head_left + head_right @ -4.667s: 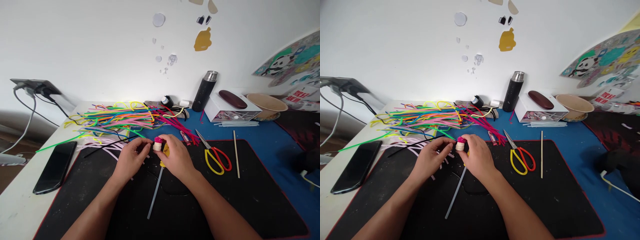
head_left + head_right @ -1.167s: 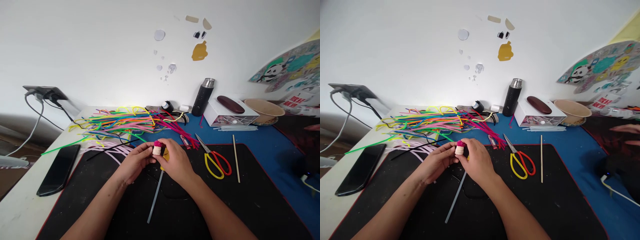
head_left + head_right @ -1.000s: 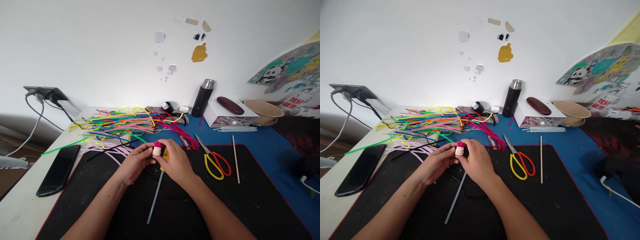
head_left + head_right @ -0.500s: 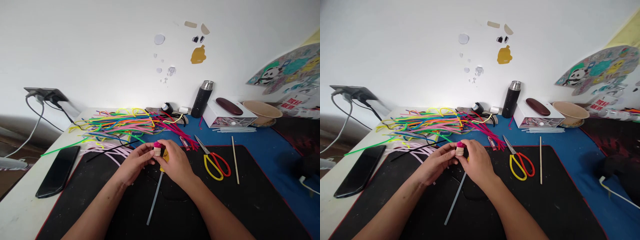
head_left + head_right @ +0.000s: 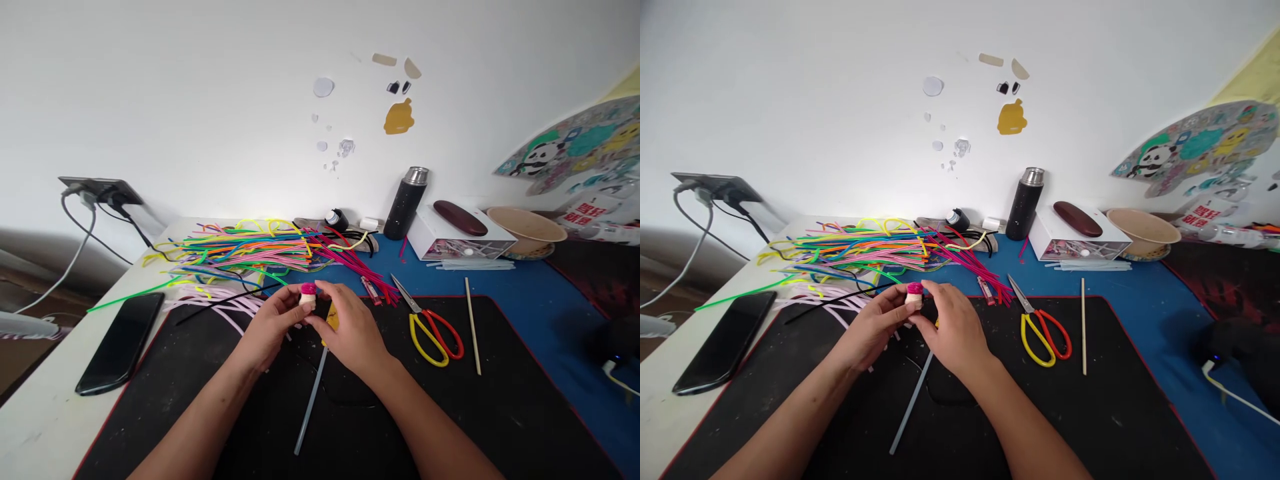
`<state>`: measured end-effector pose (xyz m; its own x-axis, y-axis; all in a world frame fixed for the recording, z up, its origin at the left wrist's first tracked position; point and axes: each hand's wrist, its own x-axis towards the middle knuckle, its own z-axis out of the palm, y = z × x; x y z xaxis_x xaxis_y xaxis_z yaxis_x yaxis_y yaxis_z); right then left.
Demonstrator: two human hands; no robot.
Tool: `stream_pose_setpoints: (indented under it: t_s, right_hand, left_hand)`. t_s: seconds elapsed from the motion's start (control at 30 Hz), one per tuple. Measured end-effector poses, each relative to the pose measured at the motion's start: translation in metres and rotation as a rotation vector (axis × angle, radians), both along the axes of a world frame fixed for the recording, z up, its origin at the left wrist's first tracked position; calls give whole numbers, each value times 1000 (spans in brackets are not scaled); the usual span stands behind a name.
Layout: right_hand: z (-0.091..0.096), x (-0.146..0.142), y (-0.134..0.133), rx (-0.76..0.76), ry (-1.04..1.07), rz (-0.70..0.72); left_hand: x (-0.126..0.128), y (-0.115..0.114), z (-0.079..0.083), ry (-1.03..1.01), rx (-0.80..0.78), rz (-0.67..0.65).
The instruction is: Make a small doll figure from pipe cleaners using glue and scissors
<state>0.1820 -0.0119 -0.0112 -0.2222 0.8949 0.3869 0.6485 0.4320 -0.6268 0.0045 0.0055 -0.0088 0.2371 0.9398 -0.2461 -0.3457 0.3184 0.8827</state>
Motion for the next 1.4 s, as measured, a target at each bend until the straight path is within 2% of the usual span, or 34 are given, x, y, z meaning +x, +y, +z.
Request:
stream_pose_setpoints:
  t_s: [0.17, 0.7, 0.93, 1.4]
  right_hand:
    - [1, 2, 0, 9, 97, -42]
    - [-1, -1, -1, 39, 97, 19]
    - [-3, 1, 1, 7, 216, -1]
    - [-2, -1, -1, -36, 211, 25]
  left_hand:
    - [-2, 3, 1, -100, -15, 87]
    - [-1, 2, 1, -120, -25, 91]
    - [-3, 2, -3, -141, -14, 88]
    - [-3, 3, -3, -129, 7, 81]
